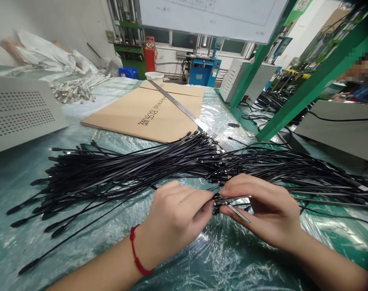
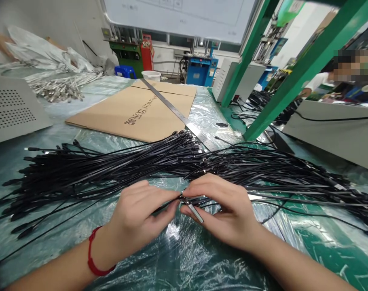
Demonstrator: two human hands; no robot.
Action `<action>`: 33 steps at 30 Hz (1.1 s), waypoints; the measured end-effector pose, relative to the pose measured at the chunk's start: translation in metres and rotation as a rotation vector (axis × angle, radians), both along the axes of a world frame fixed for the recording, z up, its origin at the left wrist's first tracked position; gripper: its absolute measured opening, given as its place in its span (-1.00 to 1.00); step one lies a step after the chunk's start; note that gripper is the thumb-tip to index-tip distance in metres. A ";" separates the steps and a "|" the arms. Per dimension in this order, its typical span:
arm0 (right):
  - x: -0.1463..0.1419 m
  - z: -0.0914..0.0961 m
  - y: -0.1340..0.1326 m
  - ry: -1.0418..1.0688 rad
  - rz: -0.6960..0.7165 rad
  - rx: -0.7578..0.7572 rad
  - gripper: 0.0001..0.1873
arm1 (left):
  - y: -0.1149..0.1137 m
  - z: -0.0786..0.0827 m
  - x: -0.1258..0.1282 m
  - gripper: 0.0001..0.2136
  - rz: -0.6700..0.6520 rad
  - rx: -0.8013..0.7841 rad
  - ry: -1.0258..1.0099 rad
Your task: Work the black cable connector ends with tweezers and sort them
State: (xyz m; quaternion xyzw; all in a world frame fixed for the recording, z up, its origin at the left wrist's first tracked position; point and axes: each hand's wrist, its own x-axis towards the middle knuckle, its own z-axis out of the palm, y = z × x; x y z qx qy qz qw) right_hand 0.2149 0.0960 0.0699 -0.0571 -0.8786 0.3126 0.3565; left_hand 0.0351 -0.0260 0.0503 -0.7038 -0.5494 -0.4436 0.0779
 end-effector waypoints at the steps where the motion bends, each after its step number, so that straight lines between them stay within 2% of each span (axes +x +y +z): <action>1: 0.000 0.000 0.000 -0.001 -0.003 0.002 -0.55 | 0.000 0.000 0.000 -0.89 0.003 -0.001 0.002; 8: -0.001 -0.001 -0.001 -0.004 0.004 0.018 -0.55 | -0.001 -0.002 0.000 -0.90 0.005 -0.003 0.019; 21: -0.004 0.005 -0.003 0.002 0.034 0.154 -0.67 | 0.000 -0.004 0.000 -0.88 0.013 0.016 0.051; 24: -0.004 0.002 -0.001 0.036 0.013 0.096 -0.68 | 0.000 -0.003 0.000 -0.88 0.007 0.031 0.046; 29: -0.005 -0.005 0.006 0.046 -0.117 -0.031 -0.75 | 0.000 -0.001 0.000 -0.88 -0.008 0.060 0.000; 33: -0.008 -0.005 0.007 0.006 -0.146 -0.223 -0.84 | 0.001 -0.002 -0.003 -0.89 -0.027 0.035 0.006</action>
